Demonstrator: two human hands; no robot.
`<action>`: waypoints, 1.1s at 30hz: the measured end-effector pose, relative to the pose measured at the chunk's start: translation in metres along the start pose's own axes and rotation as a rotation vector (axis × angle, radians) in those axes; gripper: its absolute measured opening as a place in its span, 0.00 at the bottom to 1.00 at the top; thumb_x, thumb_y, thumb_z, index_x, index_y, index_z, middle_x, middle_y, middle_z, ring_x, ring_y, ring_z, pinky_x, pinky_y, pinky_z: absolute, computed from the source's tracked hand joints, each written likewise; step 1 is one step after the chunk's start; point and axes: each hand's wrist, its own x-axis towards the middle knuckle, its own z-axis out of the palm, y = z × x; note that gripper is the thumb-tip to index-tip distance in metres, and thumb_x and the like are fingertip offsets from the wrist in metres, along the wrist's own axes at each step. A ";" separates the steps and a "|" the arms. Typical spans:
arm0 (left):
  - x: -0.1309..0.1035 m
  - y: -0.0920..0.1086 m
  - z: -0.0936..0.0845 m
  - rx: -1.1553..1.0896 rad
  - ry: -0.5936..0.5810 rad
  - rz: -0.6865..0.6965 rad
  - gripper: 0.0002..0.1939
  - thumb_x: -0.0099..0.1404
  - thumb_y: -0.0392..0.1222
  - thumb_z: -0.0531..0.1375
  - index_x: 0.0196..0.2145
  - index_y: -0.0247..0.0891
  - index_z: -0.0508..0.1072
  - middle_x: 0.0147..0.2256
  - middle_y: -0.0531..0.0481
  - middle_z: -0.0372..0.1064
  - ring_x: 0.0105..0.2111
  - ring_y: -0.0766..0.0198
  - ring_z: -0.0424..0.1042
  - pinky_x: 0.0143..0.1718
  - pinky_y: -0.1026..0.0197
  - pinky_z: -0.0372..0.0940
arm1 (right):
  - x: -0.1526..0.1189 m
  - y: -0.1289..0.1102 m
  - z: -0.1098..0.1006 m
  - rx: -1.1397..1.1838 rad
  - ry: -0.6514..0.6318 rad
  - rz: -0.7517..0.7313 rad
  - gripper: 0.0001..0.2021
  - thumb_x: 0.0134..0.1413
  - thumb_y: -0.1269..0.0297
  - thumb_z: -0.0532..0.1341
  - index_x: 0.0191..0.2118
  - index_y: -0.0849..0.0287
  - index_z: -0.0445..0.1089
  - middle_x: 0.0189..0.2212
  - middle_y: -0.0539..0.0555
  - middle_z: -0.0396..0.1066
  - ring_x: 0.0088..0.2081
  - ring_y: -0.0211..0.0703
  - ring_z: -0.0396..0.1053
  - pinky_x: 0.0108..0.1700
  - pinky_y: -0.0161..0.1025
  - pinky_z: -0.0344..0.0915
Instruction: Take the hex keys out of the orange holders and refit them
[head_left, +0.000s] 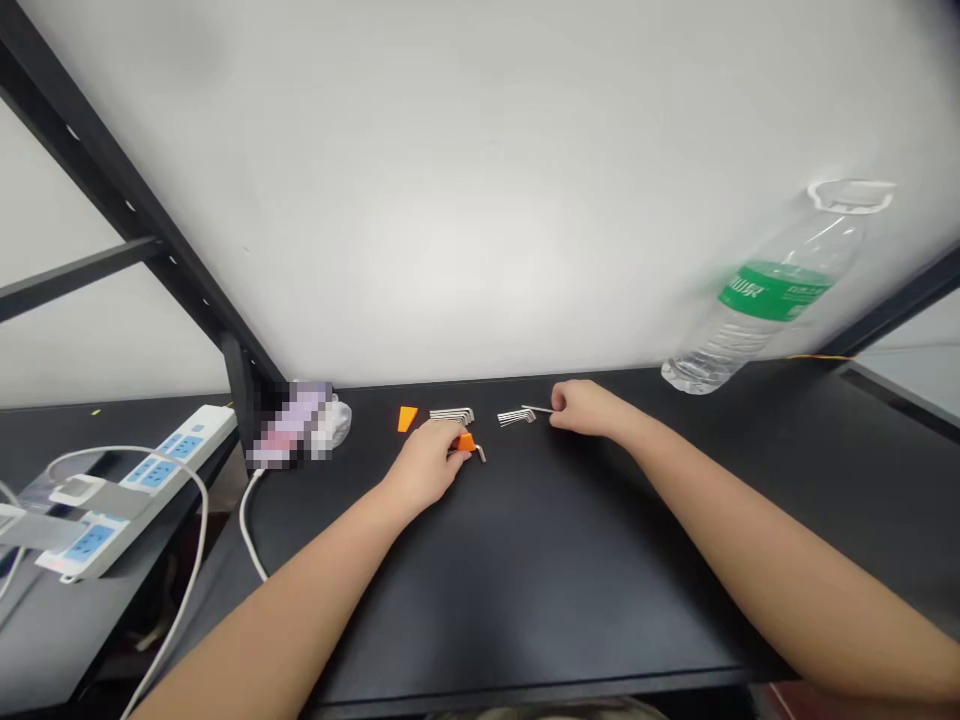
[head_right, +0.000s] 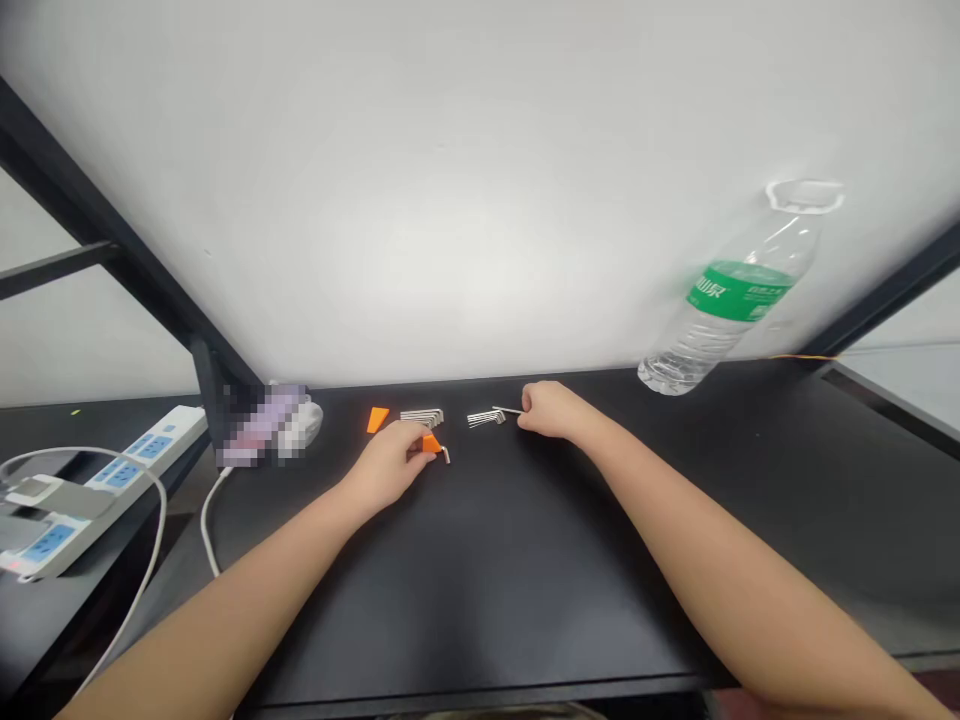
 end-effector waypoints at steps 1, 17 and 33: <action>0.000 -0.001 0.000 0.002 0.010 -0.002 0.01 0.65 0.38 0.63 0.36 0.41 0.74 0.37 0.48 0.74 0.40 0.56 0.73 0.40 0.56 0.68 | -0.002 0.003 -0.005 0.024 -0.023 0.021 0.05 0.46 0.67 0.66 0.33 0.57 0.72 0.31 0.53 0.75 0.29 0.43 0.71 0.30 0.36 0.60; 0.001 -0.004 -0.004 -0.094 -0.002 -0.020 0.02 0.64 0.36 0.64 0.35 0.40 0.77 0.34 0.50 0.73 0.34 0.61 0.71 0.37 0.59 0.66 | -0.042 -0.065 0.022 0.786 -0.371 -0.182 0.09 0.55 0.60 0.67 0.38 0.60 0.73 0.26 0.53 0.74 0.26 0.43 0.76 0.28 0.38 0.75; -0.002 -0.002 -0.006 -0.114 -0.026 0.011 0.02 0.65 0.37 0.64 0.34 0.39 0.78 0.31 0.51 0.72 0.32 0.62 0.70 0.35 0.60 0.64 | -0.045 -0.063 0.024 0.988 -0.421 -0.155 0.15 0.52 0.55 0.72 0.37 0.63 0.76 0.23 0.50 0.71 0.23 0.38 0.69 0.25 0.37 0.71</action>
